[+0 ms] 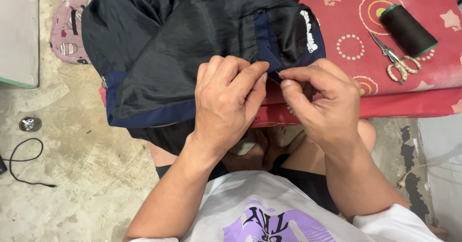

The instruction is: The person hand-sews the zipper seam area of a dark jacket with a needle and thread, pulling stitches through the fabric and adjusting the jacket on their lap. Scissors and a spool of thread rest on the bed beside them as they continue stitching.

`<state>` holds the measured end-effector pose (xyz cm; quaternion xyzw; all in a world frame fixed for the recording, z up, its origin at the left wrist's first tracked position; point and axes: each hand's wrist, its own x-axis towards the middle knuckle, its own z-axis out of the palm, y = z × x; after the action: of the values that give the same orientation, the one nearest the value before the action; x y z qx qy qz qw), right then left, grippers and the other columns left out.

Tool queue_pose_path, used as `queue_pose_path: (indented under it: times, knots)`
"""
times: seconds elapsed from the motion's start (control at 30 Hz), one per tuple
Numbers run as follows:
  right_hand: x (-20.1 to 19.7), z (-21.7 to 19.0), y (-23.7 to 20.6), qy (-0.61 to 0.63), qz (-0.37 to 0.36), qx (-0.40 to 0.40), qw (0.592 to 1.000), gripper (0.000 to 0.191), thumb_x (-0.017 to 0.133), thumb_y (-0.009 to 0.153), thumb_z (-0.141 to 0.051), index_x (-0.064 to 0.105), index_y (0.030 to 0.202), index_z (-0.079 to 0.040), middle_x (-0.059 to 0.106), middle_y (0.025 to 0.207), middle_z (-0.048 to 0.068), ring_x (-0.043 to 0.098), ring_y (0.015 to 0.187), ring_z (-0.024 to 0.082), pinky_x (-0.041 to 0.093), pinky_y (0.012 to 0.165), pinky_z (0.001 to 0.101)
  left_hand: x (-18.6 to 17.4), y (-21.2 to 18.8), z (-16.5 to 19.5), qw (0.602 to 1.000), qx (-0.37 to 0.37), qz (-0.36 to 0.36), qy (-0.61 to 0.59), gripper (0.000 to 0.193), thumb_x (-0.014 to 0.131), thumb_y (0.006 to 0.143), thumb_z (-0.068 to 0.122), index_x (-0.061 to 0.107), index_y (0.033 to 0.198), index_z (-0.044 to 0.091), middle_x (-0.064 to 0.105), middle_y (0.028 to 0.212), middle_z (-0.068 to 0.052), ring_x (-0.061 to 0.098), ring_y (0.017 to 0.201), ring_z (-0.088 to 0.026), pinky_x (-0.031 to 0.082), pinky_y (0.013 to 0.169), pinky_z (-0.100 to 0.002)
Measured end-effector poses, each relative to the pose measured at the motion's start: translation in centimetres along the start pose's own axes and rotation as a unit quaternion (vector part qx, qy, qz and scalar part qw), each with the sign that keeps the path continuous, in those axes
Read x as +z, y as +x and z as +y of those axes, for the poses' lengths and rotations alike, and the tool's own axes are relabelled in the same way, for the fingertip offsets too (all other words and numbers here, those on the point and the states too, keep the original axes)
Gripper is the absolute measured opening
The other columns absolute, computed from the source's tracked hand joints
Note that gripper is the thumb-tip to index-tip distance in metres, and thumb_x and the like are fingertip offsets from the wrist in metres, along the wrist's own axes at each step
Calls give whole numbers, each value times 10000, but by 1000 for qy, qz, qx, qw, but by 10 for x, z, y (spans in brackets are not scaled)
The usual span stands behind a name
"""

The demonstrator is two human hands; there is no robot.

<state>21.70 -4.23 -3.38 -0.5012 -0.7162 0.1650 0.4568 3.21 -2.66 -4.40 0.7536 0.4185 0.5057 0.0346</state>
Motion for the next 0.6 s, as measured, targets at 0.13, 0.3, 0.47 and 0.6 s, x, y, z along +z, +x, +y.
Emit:
queue_pose_path:
  times: [0.13,0.3,0.47,0.6]
  knots:
    - [4,1,1,6,3,-1,1000,118,744,959,14,769,1071,-16,632,882,24,573,707,59,446,613,214,0,-1,0,1000,0,5,-10,145,781,958,80,739,1097,90,632,957,-8,577,908,-213,428,793,-345]
    - [4,3,2,-3,6,-10,1000,119,748,959,5,771,1072,-25,636,880,21,567,710,62,434,610,218,0,-1,-1,1000,-1,9,-13,138,786,956,82,738,1085,90,640,963,-9,582,914,-214,430,796,-345]
    - [4,2,2,-9,8,-11,1000,115,753,959,-6,773,1070,-32,625,865,22,550,703,69,418,604,225,0,-1,0,1000,2,11,-14,136,788,955,77,736,1080,90,639,960,-7,583,910,-213,432,796,-341]
    - [4,2,2,-12,9,-12,1000,120,755,950,-4,775,1064,-34,631,858,22,539,698,73,395,597,232,-1,0,-1,1000,1,15,-18,135,789,958,78,734,1081,91,643,968,-4,587,916,-209,434,797,-337]
